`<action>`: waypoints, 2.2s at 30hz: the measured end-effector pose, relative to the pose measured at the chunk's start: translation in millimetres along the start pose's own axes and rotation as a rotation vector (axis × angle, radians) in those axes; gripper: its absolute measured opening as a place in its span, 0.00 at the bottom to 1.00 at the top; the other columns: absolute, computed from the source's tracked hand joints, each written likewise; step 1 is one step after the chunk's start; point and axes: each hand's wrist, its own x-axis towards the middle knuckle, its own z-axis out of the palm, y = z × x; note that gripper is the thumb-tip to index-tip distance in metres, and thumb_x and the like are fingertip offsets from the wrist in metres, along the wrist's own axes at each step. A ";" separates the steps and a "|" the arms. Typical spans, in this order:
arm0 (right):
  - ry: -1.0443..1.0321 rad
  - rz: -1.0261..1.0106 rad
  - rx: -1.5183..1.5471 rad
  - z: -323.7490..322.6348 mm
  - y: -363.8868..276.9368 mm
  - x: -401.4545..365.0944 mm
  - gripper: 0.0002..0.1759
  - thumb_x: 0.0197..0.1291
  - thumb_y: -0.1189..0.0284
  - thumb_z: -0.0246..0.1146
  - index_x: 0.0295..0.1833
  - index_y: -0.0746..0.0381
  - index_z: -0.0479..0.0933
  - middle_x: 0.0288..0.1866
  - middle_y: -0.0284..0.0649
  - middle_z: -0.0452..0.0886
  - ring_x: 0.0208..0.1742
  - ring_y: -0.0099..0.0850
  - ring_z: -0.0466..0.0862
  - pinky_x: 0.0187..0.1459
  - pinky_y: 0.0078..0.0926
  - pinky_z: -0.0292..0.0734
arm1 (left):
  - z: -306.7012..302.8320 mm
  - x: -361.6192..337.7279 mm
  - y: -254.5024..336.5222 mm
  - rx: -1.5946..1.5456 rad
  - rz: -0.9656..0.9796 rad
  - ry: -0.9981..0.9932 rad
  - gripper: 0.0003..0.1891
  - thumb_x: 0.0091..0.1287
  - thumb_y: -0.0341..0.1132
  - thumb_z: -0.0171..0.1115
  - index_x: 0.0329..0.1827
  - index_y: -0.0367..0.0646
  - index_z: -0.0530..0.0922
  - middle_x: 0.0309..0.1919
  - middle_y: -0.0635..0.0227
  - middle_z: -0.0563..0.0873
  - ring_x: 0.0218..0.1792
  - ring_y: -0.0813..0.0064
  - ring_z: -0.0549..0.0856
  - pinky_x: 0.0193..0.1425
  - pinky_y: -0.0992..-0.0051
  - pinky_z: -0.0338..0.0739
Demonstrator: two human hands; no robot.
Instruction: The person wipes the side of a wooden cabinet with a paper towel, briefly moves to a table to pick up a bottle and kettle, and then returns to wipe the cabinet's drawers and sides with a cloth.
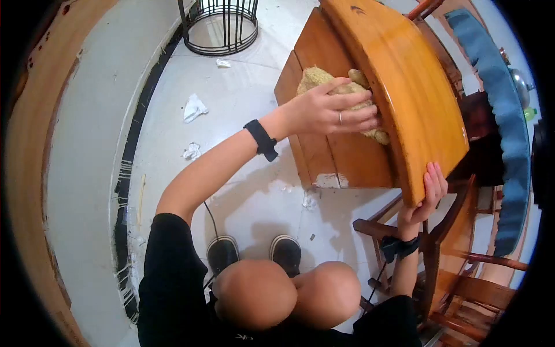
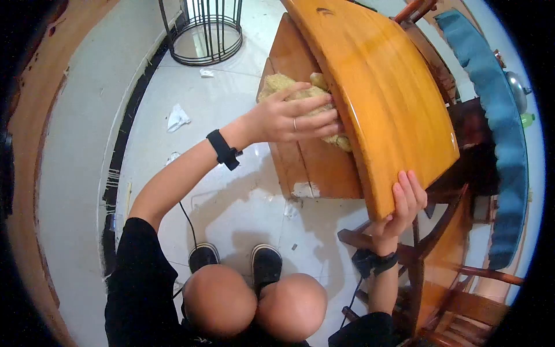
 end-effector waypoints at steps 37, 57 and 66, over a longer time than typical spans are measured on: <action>0.001 0.308 -0.072 -5.2 10.7 16.4 0.34 0.70 0.50 0.49 0.74 0.57 0.55 0.76 0.51 0.55 0.74 0.48 0.60 0.73 0.47 0.53 | 86.1 -59.2 -178.6 -0.603 -1.219 -0.197 0.25 0.56 0.27 0.48 0.59 0.36 0.72 0.44 0.44 0.83 0.48 0.45 0.80 0.55 0.62 0.74; -0.146 0.889 0.095 -37.1 32.9 -25.9 0.31 0.76 0.58 0.42 0.74 0.68 0.57 0.76 0.46 0.60 0.75 0.35 0.61 0.73 0.31 0.51 | 95.1 -98.1 -162.8 -1.083 -1.393 -0.013 0.24 0.55 0.25 0.48 0.58 0.38 0.75 0.42 0.66 0.83 0.44 0.73 0.79 0.53 0.74 0.73; -0.123 0.640 0.076 -68.4 -10.3 17.2 0.31 0.75 0.54 0.42 0.68 0.69 0.65 0.76 0.50 0.58 0.77 0.43 0.57 0.74 0.39 0.48 | 14.4 -99.8 -116.2 -1.153 -1.337 0.006 0.26 0.56 0.25 0.47 0.62 0.38 0.72 0.47 0.62 0.82 0.47 0.72 0.79 0.56 0.74 0.73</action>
